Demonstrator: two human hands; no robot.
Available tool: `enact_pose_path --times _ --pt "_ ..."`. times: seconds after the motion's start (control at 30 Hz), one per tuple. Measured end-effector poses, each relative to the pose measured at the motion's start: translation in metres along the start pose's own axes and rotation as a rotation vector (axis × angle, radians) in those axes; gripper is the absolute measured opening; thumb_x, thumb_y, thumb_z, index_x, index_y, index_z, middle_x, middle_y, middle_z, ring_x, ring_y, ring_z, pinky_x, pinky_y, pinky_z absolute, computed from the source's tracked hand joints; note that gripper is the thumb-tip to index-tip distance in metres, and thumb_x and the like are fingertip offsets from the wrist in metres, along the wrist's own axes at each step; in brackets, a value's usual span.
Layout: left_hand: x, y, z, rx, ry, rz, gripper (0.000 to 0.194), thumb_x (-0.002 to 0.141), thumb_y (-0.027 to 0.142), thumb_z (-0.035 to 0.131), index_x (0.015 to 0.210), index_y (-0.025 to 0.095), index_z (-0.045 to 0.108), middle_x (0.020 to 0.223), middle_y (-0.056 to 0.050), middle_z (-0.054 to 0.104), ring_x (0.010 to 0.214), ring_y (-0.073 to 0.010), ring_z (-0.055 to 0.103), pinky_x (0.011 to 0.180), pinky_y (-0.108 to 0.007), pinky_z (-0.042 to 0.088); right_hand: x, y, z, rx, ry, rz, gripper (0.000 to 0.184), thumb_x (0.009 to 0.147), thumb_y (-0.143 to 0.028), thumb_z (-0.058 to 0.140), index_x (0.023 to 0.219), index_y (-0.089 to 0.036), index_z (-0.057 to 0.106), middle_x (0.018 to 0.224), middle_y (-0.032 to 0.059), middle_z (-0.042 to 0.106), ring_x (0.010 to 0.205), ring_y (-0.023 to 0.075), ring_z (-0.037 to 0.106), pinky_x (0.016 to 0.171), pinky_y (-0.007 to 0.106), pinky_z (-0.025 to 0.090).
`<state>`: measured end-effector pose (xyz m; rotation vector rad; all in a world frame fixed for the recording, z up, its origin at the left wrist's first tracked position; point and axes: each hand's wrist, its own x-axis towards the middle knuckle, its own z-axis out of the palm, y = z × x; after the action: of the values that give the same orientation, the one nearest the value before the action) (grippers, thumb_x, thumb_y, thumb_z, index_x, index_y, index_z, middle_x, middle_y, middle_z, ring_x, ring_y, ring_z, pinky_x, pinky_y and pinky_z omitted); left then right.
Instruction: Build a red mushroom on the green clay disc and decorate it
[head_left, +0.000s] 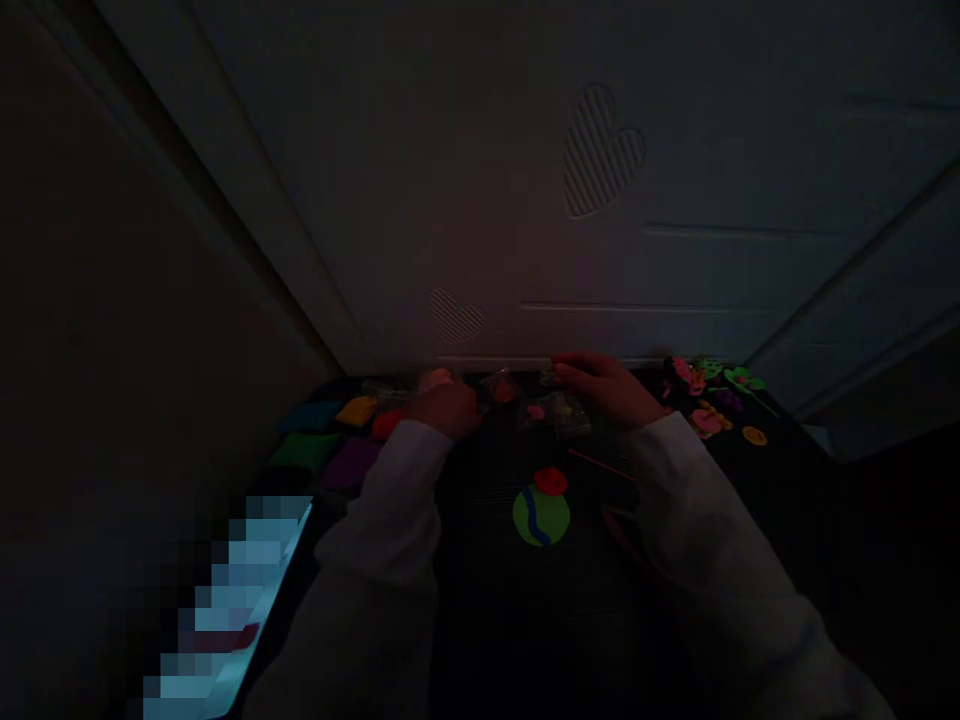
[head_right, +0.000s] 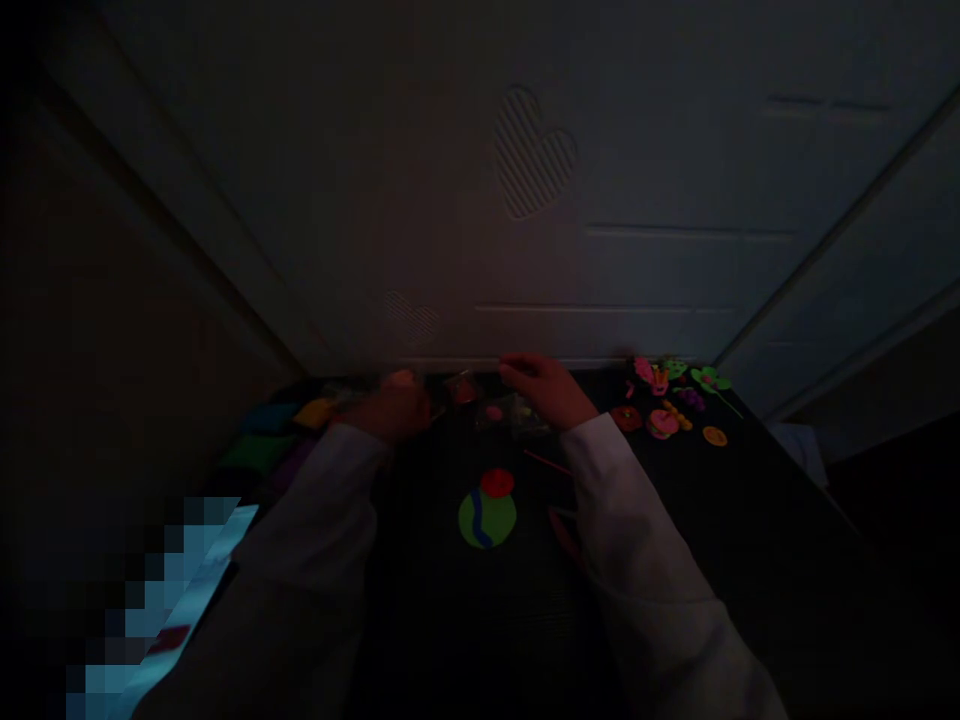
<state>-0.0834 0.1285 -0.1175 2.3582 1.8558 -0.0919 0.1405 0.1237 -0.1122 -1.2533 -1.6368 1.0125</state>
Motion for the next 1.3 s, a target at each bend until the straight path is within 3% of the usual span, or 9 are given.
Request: enact_pose_path --times 0.17,0.23,0.33,0.43,0.53,0.83,0.97,1.1,1.3 --pt "0.000 0.015 0.004 -0.050 0.198 0.032 0.039 0.079 0.045 0.039 0.090 0.017 0.062 0.093 -0.012 0.064 0.092 -0.0265 0.056 0.078 -0.037 0.042 0.000 0.001 0.000 -0.004 -0.003 -0.003 0.033 0.073 -0.039 0.057 0.098 -0.017 0.061 0.097 0.0078 0.064 0.084 0.0168 0.060 0.071 0.029 0.046" --pt "0.003 0.022 0.010 -0.075 0.268 0.060 0.038 0.080 0.042 0.039 0.102 0.017 0.058 0.105 -0.012 0.059 0.102 -0.0264 0.051 0.087 -0.039 0.037 0.001 0.002 0.000 -0.011 -0.008 -0.005 0.034 0.073 -0.040 0.057 0.099 -0.018 0.061 0.098 0.0077 0.064 0.084 0.0168 0.060 0.071 0.030 0.046" --pt "0.009 0.029 0.026 -0.137 0.286 0.132 0.039 0.074 0.029 0.052 0.112 0.022 0.052 0.119 -0.006 0.054 0.110 -0.0224 0.047 0.092 -0.034 0.036 0.001 0.004 0.000 -0.022 -0.011 -0.009 0.036 0.074 -0.041 0.057 0.100 -0.018 0.061 0.099 0.0077 0.064 0.083 0.0166 0.060 0.072 0.030 0.046" --pt "0.016 0.031 0.040 -0.219 0.289 0.134 0.036 0.073 0.019 0.053 0.108 0.022 0.054 0.114 -0.006 0.057 0.105 -0.0201 0.052 0.089 -0.032 0.038 0.001 0.004 0.000 -0.028 -0.010 -0.013 0.036 0.074 -0.041 0.056 0.100 -0.018 0.061 0.099 0.0078 0.064 0.084 0.0166 0.060 0.072 0.031 0.046" --pt "0.020 0.032 0.044 -0.322 0.322 0.087 0.025 0.078 0.020 0.047 0.101 0.021 0.058 0.103 -0.007 0.063 0.099 -0.0199 0.055 0.088 -0.033 0.038 0.001 0.003 -0.001 -0.029 -0.009 -0.015 0.036 0.074 -0.042 0.056 0.100 -0.018 0.061 0.098 0.0075 0.064 0.084 0.0168 0.060 0.072 0.031 0.046" --pt "0.019 0.032 0.027 -0.856 0.483 0.040 0.028 0.083 0.030 0.041 0.099 0.016 0.060 0.101 -0.010 0.064 0.095 -0.0220 0.058 0.089 -0.037 0.039 0.001 0.002 -0.001 -0.009 -0.008 0.006 0.035 0.072 -0.041 0.058 0.098 -0.019 0.062 0.096 0.0067 0.064 0.085 0.0170 0.058 0.076 0.031 0.044" --pt "0.014 0.040 0.009 -1.233 0.445 0.122 0.035 0.081 0.038 0.042 0.097 0.012 0.059 0.097 -0.010 0.066 0.086 -0.0192 0.061 0.079 -0.033 0.047 -0.001 -0.003 0.003 0.041 -0.036 0.012 0.035 0.071 -0.042 0.058 0.096 -0.019 0.062 0.095 0.0063 0.064 0.084 0.0167 0.058 0.071 0.029 0.044" --pt "0.004 0.049 -0.004 -1.531 0.358 0.188 0.036 0.077 0.041 0.048 0.097 0.013 0.059 0.095 -0.009 0.066 0.082 -0.0179 0.062 0.074 -0.031 0.048 -0.004 -0.009 0.002 0.115 -0.067 0.026 0.031 0.074 -0.045 0.053 0.081 -0.016 0.063 0.077 0.0044 0.065 0.068 0.0137 0.059 0.061 0.025 0.043" --pt "-0.012 0.055 -0.016 -1.718 0.252 0.134 0.033 0.071 0.038 0.059 0.094 0.015 0.062 0.092 -0.008 0.066 0.073 -0.0141 0.061 0.062 -0.025 0.046 -0.009 -0.017 -0.004 0.164 -0.040 0.011 0.026 0.071 -0.041 0.057 0.075 -0.016 0.062 0.068 0.0010 0.061 0.059 0.0098 0.052 0.055 0.022 0.038"
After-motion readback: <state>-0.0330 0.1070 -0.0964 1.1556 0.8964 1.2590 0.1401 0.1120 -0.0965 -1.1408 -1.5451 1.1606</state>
